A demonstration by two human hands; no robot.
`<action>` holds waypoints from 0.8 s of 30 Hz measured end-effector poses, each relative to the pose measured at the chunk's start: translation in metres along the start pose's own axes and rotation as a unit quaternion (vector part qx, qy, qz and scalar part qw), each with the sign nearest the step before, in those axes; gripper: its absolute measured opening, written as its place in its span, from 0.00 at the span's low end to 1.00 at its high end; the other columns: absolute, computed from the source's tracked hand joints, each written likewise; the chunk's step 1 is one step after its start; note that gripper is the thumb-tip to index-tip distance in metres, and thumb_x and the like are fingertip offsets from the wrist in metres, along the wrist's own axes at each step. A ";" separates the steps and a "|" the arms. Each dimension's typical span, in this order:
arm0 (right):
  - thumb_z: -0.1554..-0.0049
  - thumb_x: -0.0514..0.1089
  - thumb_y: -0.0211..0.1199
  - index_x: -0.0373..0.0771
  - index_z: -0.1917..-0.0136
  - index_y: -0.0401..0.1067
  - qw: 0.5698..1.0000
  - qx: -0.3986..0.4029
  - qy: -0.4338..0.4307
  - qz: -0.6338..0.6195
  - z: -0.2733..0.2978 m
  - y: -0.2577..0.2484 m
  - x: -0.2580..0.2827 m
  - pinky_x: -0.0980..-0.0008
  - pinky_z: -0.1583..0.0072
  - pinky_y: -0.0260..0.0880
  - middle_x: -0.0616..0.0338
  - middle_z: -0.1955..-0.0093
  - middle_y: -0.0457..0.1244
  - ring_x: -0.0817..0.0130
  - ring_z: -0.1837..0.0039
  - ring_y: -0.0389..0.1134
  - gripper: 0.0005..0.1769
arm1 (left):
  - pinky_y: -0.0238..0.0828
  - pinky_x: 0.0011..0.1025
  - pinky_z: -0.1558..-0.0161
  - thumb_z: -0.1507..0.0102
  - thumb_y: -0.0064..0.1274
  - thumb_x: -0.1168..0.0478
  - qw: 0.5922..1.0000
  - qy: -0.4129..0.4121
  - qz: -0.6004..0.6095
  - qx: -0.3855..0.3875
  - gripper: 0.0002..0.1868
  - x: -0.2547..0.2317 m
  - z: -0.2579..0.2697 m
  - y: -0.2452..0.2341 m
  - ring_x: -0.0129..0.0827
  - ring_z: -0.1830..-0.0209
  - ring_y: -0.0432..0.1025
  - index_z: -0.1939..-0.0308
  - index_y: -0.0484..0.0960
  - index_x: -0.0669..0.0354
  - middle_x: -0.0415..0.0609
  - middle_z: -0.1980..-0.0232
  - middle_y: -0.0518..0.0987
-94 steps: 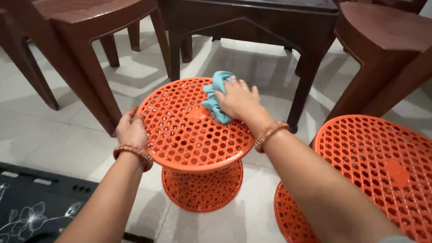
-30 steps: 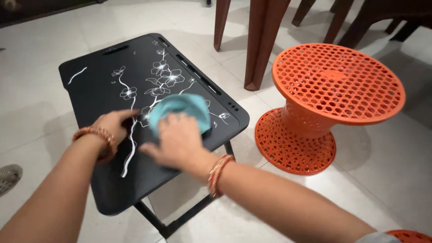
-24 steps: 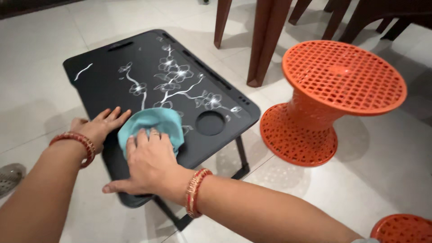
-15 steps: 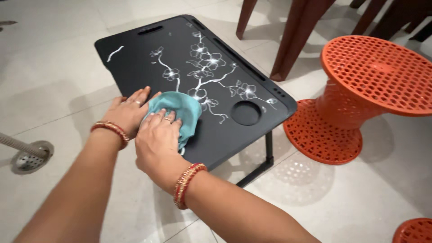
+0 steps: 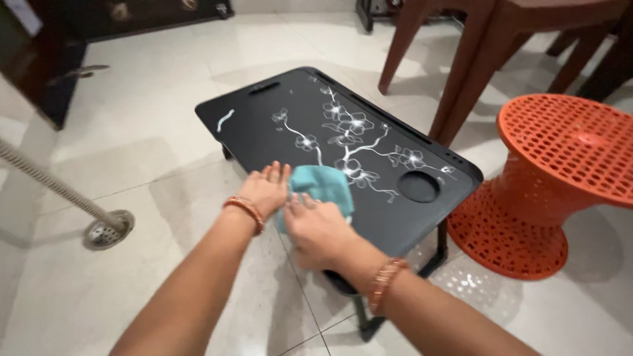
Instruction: The person wipes various pieces of orange and brown plastic furniture and a small black folding table using a light blue cloth by hand.
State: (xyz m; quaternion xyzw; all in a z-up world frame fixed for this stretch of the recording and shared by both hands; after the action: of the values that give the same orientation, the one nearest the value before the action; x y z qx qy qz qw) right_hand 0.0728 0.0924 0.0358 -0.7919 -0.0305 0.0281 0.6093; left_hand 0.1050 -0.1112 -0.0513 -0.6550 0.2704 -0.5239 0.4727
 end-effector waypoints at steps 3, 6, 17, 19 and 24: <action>0.58 0.45 0.67 0.25 0.33 0.64 0.999 0.030 -0.035 -0.028 0.034 -0.017 -0.023 0.52 0.39 0.69 0.35 0.31 0.61 0.42 0.28 0.61 0.42 | 0.64 0.46 0.36 0.30 0.35 0.59 0.997 -0.026 0.058 0.035 0.33 -0.032 0.000 -0.017 0.57 0.26 0.60 0.23 0.49 0.71 0.74 0.23 0.54; 0.63 0.46 0.69 0.26 0.32 0.64 0.992 -0.006 -0.123 -0.041 0.066 -0.033 -0.037 0.54 0.39 0.68 0.34 0.29 0.59 0.44 0.28 0.61 0.46 | 0.63 0.49 0.35 0.29 0.38 0.57 0.991 -0.075 0.105 0.030 0.35 -0.068 0.014 -0.039 0.64 0.28 0.62 0.23 0.52 0.77 0.81 0.27 0.58; 0.60 0.38 0.68 0.38 0.25 0.59 0.975 0.129 -0.173 0.057 0.105 -0.057 -0.112 0.55 0.27 0.52 0.49 0.22 0.54 0.50 0.21 0.52 0.48 | 0.69 0.63 0.48 0.28 0.39 0.61 0.989 -0.046 -0.015 0.138 0.34 -0.147 0.049 -0.114 0.76 0.34 0.65 0.21 0.53 0.78 0.86 0.30 0.64; 0.56 0.36 0.66 0.41 0.27 0.60 0.984 0.109 -0.093 0.101 0.104 -0.050 -0.123 0.58 0.27 0.54 0.54 0.22 0.53 0.55 0.21 0.52 0.44 | 0.65 0.60 0.44 0.30 0.41 0.61 0.993 -0.052 0.039 0.098 0.35 -0.127 0.057 -0.106 0.66 0.29 0.61 0.20 0.49 0.66 0.76 0.25 0.57; 0.53 0.36 0.65 0.48 0.28 0.59 0.970 0.107 0.105 0.189 0.085 -0.046 -0.137 0.59 0.29 0.60 0.64 0.25 0.55 0.63 0.23 0.55 0.40 | 0.55 0.64 0.36 0.31 0.45 0.65 0.979 -0.162 0.095 0.078 0.41 -0.055 0.100 -0.076 0.48 0.18 0.46 0.20 0.39 0.47 0.53 0.16 0.39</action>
State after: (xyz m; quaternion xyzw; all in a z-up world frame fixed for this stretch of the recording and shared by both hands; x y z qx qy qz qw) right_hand -0.0714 0.1747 0.0595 -0.7120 0.1877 0.0624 0.6737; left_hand 0.1712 0.0000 -0.0065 -0.6636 0.2097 -0.3832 0.6073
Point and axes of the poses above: each hand's wrist, its own z-axis away from the middle knuckle, its own y-axis out of the palm, x = y × z, the point moved 2 cm from there along -z, towards the middle knuckle
